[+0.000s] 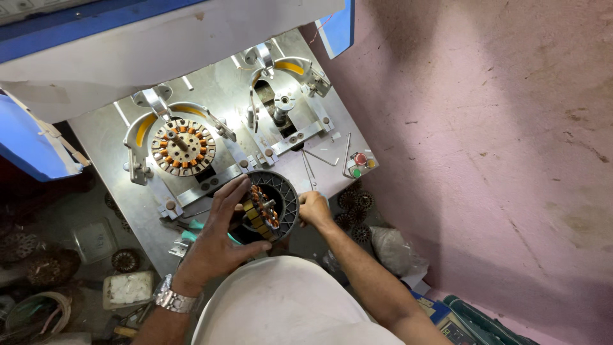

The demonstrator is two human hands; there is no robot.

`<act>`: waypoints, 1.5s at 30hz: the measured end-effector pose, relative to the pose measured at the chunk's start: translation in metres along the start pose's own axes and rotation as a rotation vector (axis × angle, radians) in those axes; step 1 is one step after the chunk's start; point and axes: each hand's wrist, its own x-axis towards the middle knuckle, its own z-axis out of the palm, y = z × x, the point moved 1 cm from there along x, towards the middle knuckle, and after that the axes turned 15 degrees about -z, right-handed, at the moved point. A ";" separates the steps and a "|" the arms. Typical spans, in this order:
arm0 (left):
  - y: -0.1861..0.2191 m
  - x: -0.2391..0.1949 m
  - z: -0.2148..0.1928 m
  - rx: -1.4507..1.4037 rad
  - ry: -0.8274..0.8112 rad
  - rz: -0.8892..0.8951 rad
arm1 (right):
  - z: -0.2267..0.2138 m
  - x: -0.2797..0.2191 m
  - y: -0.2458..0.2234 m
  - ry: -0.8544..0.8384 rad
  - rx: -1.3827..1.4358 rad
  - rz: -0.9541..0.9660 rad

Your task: The person prepares a stator by applying insulation material and then uses a machine to wind copper wire onto the component, using scissors to cut wire and a screwdriver for adjustments.

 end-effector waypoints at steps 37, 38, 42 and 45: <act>-0.030 0.012 -0.015 -0.470 -0.210 -0.073 | -0.032 -0.109 -0.212 0.333 -0.174 -0.702; -0.031 0.011 -0.014 -0.470 -0.210 -0.070 | -0.033 -0.109 -0.212 0.325 -0.155 -0.693; -0.032 0.014 -0.015 -0.468 -0.201 -0.028 | -0.035 -0.109 -0.208 0.320 -0.038 -0.688; -0.034 0.012 -0.014 -0.477 -0.220 -0.069 | -0.036 -0.111 -0.197 0.302 0.095 -0.663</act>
